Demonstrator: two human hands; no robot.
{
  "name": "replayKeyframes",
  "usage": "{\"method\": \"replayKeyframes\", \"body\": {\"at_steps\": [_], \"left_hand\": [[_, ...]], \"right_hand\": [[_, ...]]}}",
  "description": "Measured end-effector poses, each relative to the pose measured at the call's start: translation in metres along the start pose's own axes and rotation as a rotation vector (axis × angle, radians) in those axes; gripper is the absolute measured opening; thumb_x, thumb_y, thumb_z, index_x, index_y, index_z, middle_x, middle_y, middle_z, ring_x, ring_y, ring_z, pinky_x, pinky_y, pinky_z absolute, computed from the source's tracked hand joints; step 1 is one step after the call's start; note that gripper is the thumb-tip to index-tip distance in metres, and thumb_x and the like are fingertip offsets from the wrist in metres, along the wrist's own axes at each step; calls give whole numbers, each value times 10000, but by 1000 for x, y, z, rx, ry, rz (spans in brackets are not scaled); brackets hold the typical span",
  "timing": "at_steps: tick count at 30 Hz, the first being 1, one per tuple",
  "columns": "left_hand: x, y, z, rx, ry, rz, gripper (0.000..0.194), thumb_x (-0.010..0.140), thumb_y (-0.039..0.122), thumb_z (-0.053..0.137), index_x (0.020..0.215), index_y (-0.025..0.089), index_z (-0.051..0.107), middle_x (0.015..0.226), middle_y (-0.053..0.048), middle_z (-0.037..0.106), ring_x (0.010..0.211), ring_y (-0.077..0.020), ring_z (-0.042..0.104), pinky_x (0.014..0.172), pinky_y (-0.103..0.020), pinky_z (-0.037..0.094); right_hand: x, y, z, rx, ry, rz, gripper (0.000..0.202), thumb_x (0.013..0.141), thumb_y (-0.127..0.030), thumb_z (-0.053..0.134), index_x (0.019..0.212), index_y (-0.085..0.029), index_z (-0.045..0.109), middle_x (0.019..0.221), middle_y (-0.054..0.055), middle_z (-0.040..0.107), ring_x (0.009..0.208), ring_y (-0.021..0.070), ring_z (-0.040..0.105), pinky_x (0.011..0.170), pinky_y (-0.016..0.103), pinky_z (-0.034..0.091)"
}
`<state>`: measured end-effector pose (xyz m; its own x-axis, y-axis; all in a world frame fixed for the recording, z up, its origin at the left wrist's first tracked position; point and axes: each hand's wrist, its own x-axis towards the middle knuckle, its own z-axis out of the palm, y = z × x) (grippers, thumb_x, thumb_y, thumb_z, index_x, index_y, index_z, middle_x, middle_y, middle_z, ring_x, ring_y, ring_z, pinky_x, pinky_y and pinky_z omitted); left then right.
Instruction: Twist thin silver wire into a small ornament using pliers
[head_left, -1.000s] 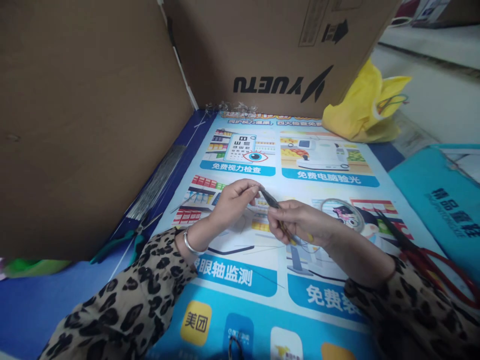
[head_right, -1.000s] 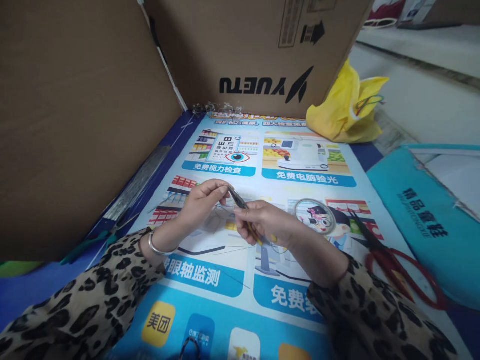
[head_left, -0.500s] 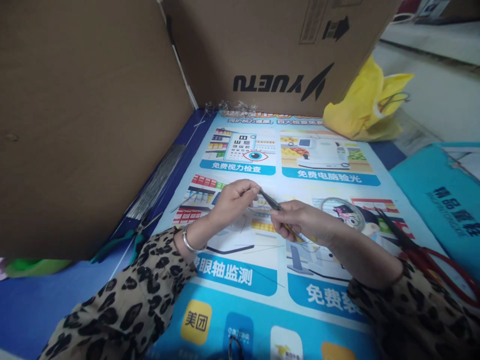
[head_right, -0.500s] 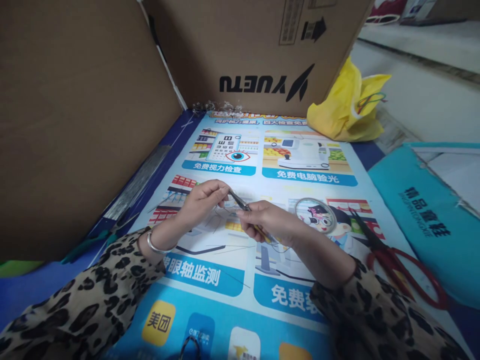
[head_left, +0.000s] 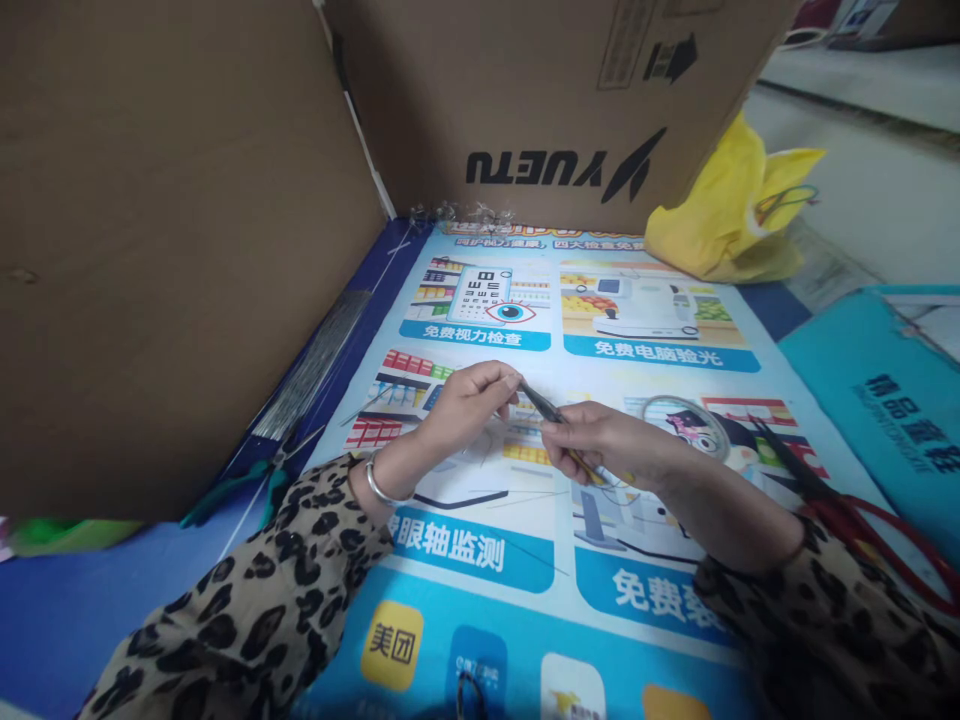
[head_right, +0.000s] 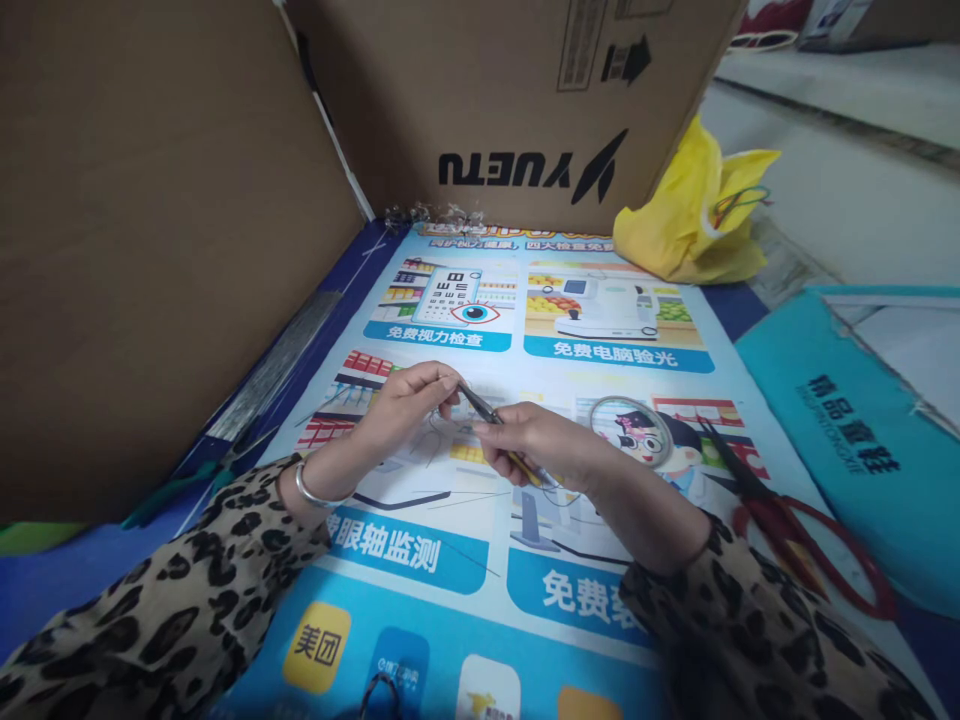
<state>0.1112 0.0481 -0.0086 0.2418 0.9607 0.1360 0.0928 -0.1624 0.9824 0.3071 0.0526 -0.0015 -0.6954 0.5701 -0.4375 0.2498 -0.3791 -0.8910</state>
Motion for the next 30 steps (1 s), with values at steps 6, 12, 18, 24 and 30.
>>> {"method": "replayKeyframes", "body": {"at_steps": [6, 12, 18, 24, 30], "left_hand": [[0, 1, 0, 13, -2, 9, 213, 835, 342, 516, 795, 147, 594, 661, 17, 550, 558, -74, 511, 589, -215, 422], [-2, 0, 2, -6, 34, 29, 222, 846, 347, 502, 791, 147, 582, 695, 10, 552, 573, -76, 504, 589, -220, 425], [-3, 2, 4, 23, 39, 20, 240, 858, 350, 481, 773, 146, 575, 655, 9, 545, 581, -83, 494, 588, -216, 411], [-3, 2, 3, 37, 45, 41, 227, 860, 337, 478, 775, 149, 572, 661, 13, 540, 581, -77, 493, 592, -210, 411], [-2, 0, 2, 18, 28, 55, 198, 851, 315, 490, 797, 149, 582, 687, 14, 543, 570, -71, 494, 572, -205, 427]], "right_hand": [[-1, -4, 3, 21, 22, 18, 385, 700, -521, 618, 610, -160, 519, 467, -29, 489, 413, 73, 431, 403, 208, 288], [0, -4, 6, 77, 11, -9, 381, 701, -507, 623, 609, -149, 531, 475, -17, 517, 409, 75, 456, 423, 209, 315], [1, -1, 5, 87, 10, -12, 375, 715, -498, 611, 606, -148, 536, 456, -19, 507, 397, 76, 451, 406, 211, 299], [2, 1, 6, 118, -1, -5, 375, 700, -502, 621, 597, -155, 522, 448, -26, 493, 383, 72, 432, 379, 209, 272], [1, 2, 7, 118, 17, 22, 356, 728, -492, 602, 619, -165, 515, 399, -43, 457, 342, 67, 389, 353, 205, 226]]}}
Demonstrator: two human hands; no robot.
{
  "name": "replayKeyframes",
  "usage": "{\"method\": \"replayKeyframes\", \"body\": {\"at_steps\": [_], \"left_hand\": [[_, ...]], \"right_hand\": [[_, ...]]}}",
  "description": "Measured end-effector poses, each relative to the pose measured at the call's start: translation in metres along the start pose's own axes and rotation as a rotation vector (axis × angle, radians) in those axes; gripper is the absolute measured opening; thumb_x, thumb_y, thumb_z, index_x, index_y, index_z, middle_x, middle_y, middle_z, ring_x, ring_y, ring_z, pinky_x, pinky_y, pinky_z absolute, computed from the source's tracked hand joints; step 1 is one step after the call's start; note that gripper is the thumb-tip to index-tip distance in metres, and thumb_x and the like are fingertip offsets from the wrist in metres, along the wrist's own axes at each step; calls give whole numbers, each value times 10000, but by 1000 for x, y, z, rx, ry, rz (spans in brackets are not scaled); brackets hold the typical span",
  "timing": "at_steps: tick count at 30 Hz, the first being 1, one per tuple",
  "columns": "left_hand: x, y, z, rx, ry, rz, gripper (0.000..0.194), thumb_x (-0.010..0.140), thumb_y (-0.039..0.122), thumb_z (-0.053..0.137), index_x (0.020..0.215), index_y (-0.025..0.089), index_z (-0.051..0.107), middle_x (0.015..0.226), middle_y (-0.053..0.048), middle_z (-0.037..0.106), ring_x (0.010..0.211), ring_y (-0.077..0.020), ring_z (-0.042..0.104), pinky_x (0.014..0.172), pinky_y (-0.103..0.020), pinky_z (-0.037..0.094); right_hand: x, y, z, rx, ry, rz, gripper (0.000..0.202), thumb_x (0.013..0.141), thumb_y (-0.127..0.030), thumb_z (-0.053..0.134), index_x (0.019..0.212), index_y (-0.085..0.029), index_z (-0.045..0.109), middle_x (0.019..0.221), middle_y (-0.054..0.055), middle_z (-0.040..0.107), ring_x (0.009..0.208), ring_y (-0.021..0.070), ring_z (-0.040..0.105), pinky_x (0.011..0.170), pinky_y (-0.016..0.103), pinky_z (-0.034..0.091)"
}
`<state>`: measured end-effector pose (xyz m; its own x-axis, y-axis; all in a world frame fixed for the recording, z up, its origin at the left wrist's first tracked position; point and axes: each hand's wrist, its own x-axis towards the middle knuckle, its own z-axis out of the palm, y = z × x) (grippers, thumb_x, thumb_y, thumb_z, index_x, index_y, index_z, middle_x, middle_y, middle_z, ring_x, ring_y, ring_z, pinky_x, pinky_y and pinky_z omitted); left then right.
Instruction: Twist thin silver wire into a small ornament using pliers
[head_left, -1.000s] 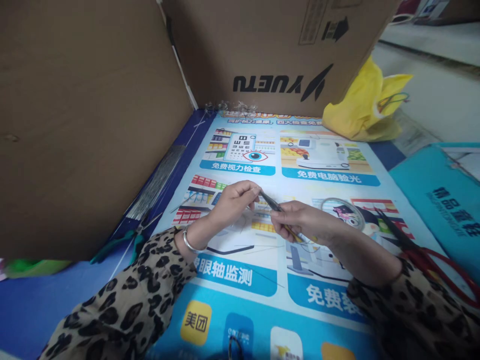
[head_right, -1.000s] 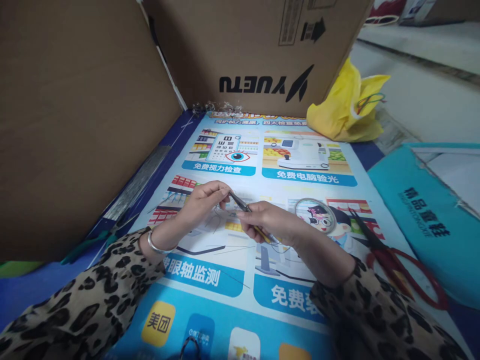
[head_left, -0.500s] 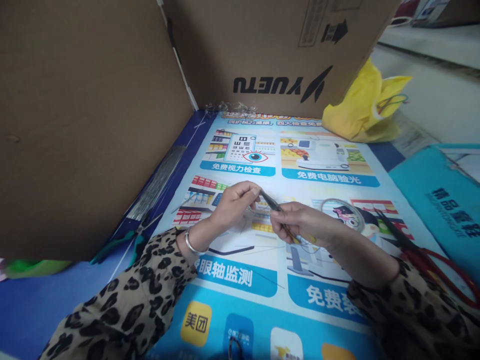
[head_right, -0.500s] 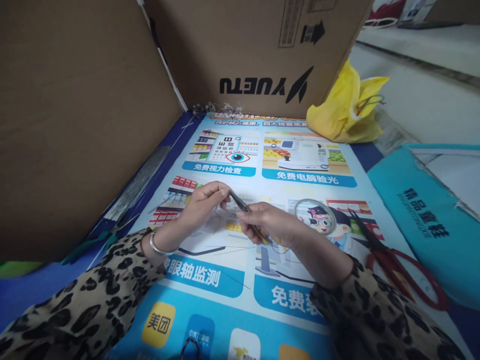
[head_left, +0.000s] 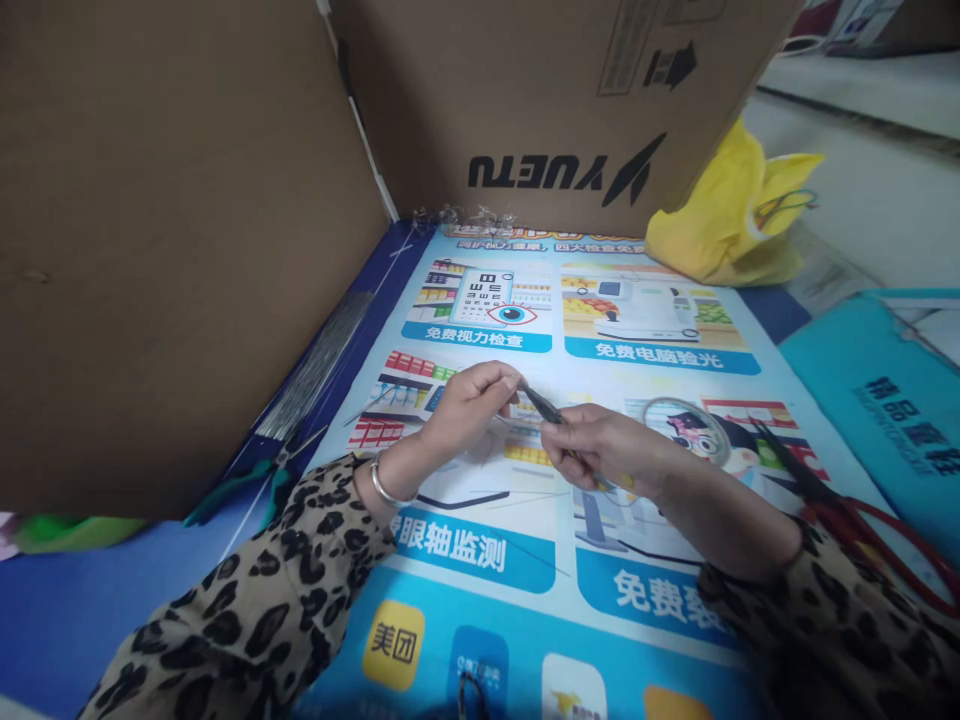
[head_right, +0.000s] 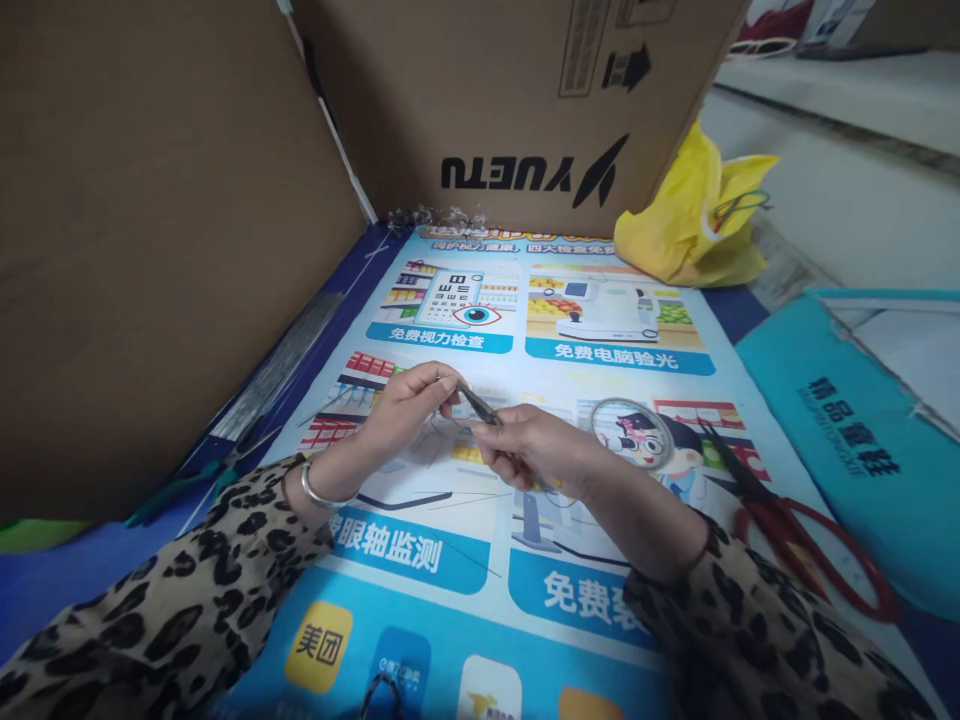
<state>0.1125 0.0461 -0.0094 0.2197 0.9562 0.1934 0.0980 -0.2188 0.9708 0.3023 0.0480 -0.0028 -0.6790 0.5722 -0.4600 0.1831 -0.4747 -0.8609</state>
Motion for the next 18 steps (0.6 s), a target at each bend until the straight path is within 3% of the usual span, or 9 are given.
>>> {"method": "replayKeyframes", "body": {"at_steps": [11, 18], "left_hand": [[1, 2, 4, -90, -13, -65, 256, 853, 331, 482, 705, 136, 557, 657, 10, 542, 548, -70, 492, 560, -216, 408], [-1, 3, 1, 73, -6, -19, 243, 870, 336, 450, 774, 150, 572, 673, 5, 548, 608, -90, 505, 618, -229, 409]], "right_hand": [[1, 1, -2, -7, -34, -20, 394, 722, -523, 598, 617, -148, 536, 438, -19, 507, 382, 82, 455, 375, 208, 289], [-1, -1, 1, 24, -32, -11, 392, 728, -512, 596, 598, -148, 528, 443, -15, 506, 384, 85, 462, 389, 215, 317]]}}
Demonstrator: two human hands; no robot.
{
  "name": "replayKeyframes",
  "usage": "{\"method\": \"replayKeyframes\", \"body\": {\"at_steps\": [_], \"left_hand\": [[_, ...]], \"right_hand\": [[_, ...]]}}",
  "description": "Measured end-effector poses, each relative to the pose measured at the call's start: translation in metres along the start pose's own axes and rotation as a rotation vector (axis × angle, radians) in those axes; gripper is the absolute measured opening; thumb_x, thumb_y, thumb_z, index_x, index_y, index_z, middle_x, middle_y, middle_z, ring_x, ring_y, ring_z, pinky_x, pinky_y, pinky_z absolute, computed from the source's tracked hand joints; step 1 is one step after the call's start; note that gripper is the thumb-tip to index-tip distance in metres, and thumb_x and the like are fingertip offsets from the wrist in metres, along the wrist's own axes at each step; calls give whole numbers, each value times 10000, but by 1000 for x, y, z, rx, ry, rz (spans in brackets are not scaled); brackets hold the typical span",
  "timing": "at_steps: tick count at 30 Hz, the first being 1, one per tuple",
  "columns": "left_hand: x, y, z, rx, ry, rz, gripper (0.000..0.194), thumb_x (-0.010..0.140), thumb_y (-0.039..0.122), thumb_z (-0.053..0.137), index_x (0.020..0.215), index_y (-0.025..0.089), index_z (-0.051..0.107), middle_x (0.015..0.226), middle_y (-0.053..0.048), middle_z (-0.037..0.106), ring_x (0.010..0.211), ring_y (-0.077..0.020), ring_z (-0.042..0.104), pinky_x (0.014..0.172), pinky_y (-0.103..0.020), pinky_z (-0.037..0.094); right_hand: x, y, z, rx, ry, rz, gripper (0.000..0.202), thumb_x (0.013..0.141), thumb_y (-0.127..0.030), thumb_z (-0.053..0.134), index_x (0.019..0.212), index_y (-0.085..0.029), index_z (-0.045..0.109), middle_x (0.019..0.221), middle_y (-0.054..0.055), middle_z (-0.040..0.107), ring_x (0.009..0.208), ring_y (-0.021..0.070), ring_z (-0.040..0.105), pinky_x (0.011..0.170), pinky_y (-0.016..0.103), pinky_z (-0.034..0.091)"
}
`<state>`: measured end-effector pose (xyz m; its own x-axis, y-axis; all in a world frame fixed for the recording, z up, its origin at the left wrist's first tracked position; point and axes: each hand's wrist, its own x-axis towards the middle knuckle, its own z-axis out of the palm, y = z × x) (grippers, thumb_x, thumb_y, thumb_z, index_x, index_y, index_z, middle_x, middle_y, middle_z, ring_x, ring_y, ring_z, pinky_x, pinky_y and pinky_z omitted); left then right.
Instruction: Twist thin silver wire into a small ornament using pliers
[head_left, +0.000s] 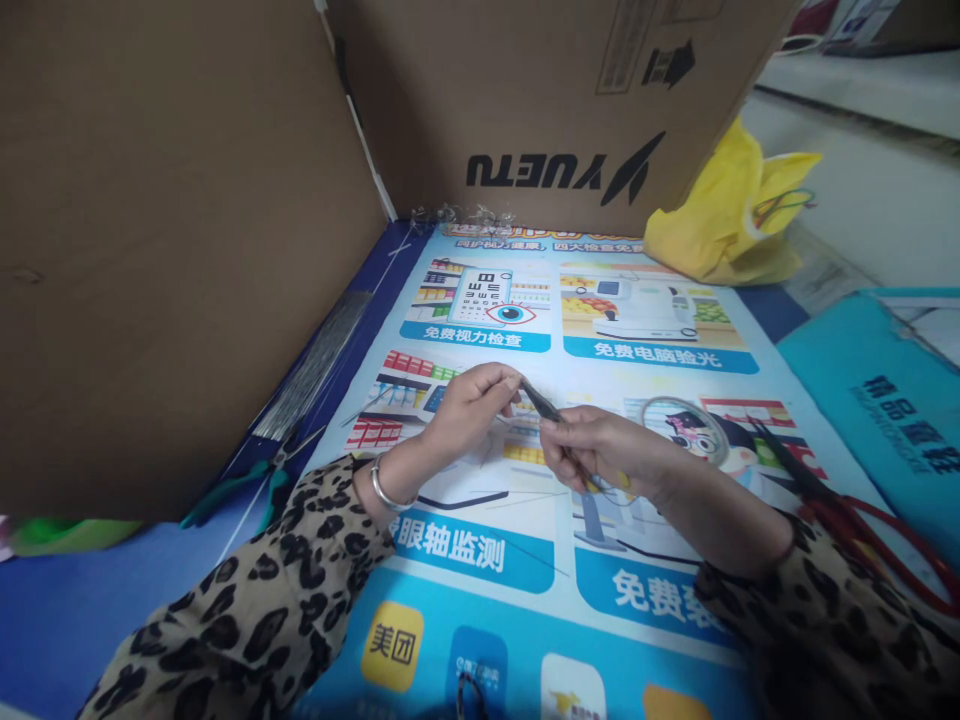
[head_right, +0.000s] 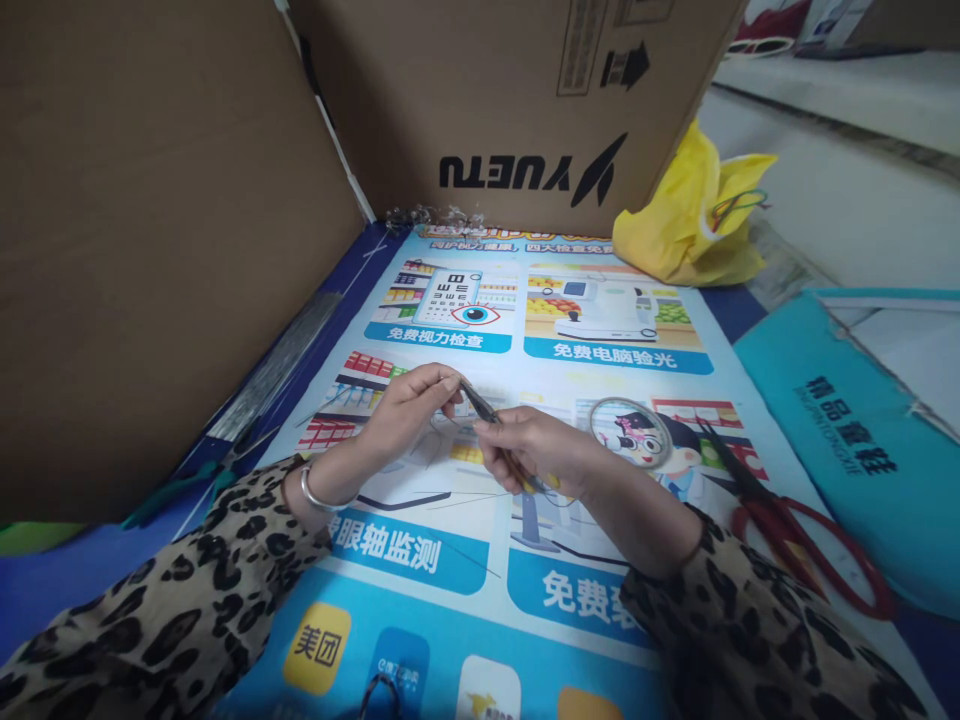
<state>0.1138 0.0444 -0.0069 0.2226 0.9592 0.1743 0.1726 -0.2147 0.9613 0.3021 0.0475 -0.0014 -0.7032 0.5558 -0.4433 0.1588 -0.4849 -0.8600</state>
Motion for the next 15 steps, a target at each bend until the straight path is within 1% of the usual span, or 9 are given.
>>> {"method": "replayKeyframes", "body": {"at_steps": [4, 9, 15], "left_hand": [[0, 0, 0, 17, -9, -1, 249, 874, 331, 436, 749, 152, 556, 656, 4, 545, 606, -93, 502, 614, -230, 409], [-1, 1, 0, 70, 1, 20, 231, 872, 302, 436, 732, 158, 549, 656, 9, 540, 601, -89, 497, 613, -229, 410], [0, 4, 0, 106, 16, 13, 204, 855, 247, 434, 709, 158, 545, 643, 22, 530, 563, -74, 483, 593, -212, 400]], "right_hand": [[1, 2, -1, -22, 9, -11, 383, 718, -508, 603, 601, -152, 525, 444, -23, 496, 379, 81, 447, 368, 211, 280], [2, 3, 0, -45, 25, -6, 395, 715, -520, 593, 581, -161, 499, 420, -38, 460, 356, 71, 410, 366, 210, 272], [2, 3, 2, -55, 81, -8, 405, 695, -515, 618, 562, -172, 447, 427, -58, 413, 352, 54, 363, 352, 204, 233]]}}
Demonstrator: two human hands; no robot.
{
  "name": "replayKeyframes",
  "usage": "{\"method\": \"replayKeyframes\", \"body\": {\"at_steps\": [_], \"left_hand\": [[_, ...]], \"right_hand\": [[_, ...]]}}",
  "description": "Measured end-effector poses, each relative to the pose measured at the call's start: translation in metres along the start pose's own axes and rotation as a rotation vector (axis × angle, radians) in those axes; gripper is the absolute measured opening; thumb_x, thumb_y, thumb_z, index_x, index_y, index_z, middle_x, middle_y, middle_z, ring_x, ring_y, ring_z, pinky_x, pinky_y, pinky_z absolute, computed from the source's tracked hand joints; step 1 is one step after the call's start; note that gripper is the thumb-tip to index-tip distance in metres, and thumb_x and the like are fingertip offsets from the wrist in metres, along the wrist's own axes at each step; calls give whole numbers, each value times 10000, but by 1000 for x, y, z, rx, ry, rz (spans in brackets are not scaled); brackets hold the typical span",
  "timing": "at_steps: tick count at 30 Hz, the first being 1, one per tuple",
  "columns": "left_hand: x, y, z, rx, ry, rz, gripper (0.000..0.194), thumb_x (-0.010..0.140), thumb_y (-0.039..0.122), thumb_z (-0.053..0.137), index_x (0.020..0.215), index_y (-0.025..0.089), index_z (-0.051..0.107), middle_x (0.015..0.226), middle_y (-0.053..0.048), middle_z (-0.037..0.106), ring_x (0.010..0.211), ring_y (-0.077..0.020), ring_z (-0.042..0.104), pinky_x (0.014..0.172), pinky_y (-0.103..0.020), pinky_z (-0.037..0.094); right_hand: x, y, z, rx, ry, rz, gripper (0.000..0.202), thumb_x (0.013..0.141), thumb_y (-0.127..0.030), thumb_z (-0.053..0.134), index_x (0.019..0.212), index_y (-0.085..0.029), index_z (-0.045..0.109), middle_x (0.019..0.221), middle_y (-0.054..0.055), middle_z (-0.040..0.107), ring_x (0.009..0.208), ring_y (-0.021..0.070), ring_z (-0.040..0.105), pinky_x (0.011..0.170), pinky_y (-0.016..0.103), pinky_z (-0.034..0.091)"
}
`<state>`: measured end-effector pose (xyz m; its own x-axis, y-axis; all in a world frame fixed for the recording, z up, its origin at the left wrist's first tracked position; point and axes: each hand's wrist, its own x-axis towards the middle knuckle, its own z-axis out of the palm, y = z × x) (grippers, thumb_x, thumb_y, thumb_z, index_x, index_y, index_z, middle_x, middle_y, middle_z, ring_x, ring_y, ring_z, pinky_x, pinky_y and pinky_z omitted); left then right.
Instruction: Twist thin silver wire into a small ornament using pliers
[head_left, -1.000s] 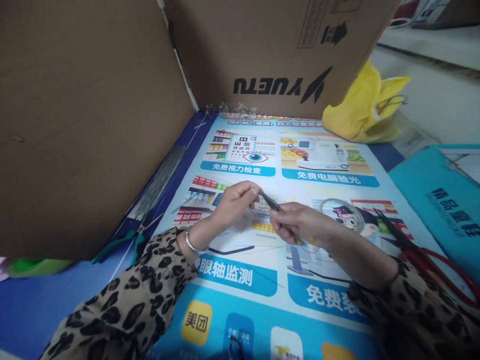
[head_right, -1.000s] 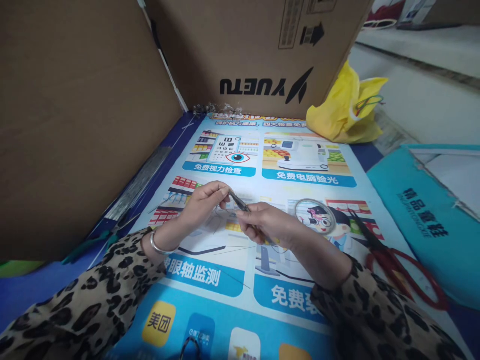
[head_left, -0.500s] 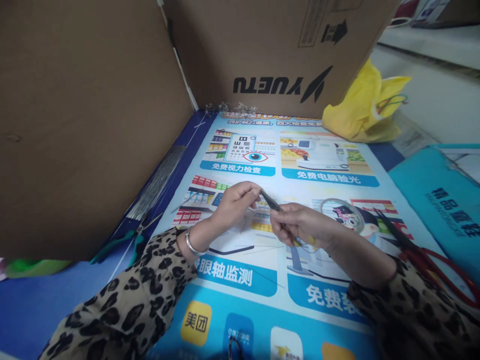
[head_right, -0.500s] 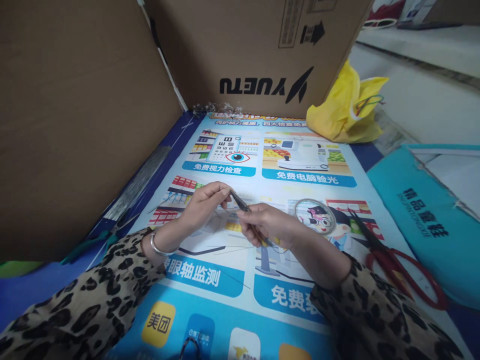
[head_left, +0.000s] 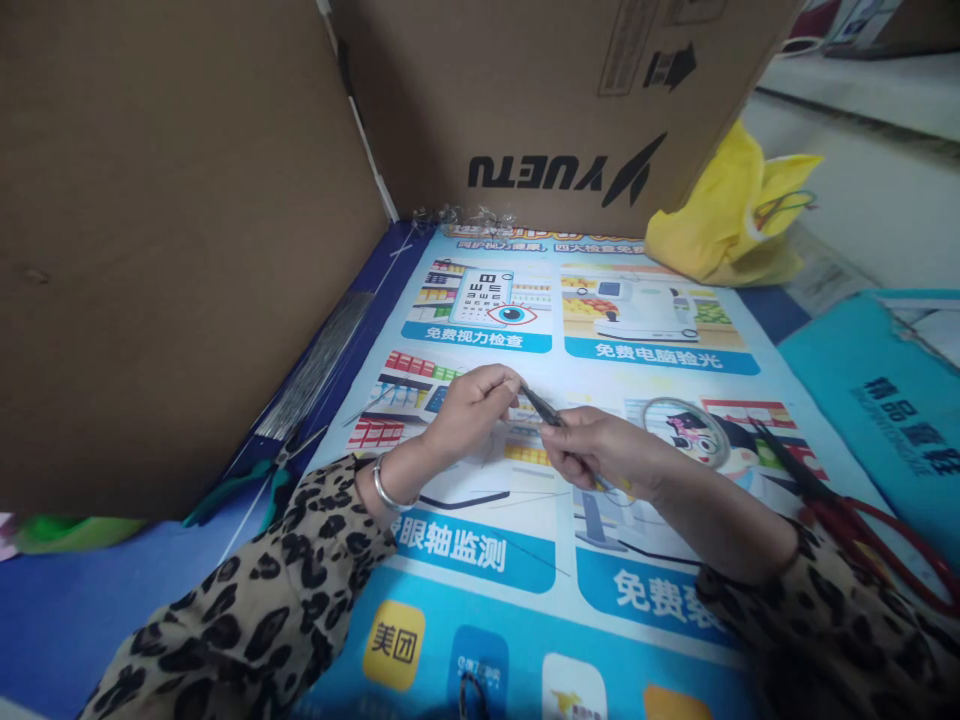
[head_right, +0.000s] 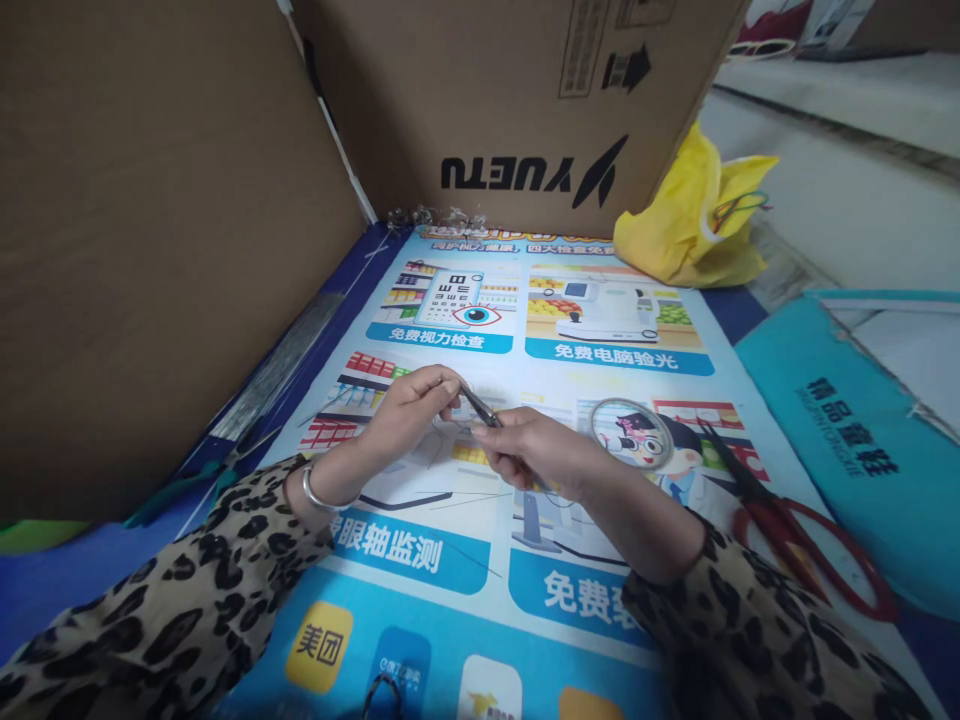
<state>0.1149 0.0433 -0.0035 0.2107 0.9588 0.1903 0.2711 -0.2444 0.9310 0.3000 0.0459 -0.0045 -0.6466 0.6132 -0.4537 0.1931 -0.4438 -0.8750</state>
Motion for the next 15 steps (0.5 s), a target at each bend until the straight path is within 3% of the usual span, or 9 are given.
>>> {"method": "replayKeyframes", "body": {"at_steps": [15], "left_hand": [[2, -3, -3, 89, -33, -28, 179, 820, 242, 450, 742, 171, 595, 647, 9, 545, 579, -101, 497, 542, -209, 399]], "right_hand": [[-2, -3, -1, -210, 81, 3, 377, 722, -508, 586, 603, -185, 433, 442, -73, 365, 372, 39, 278, 364, 202, 184]]}}
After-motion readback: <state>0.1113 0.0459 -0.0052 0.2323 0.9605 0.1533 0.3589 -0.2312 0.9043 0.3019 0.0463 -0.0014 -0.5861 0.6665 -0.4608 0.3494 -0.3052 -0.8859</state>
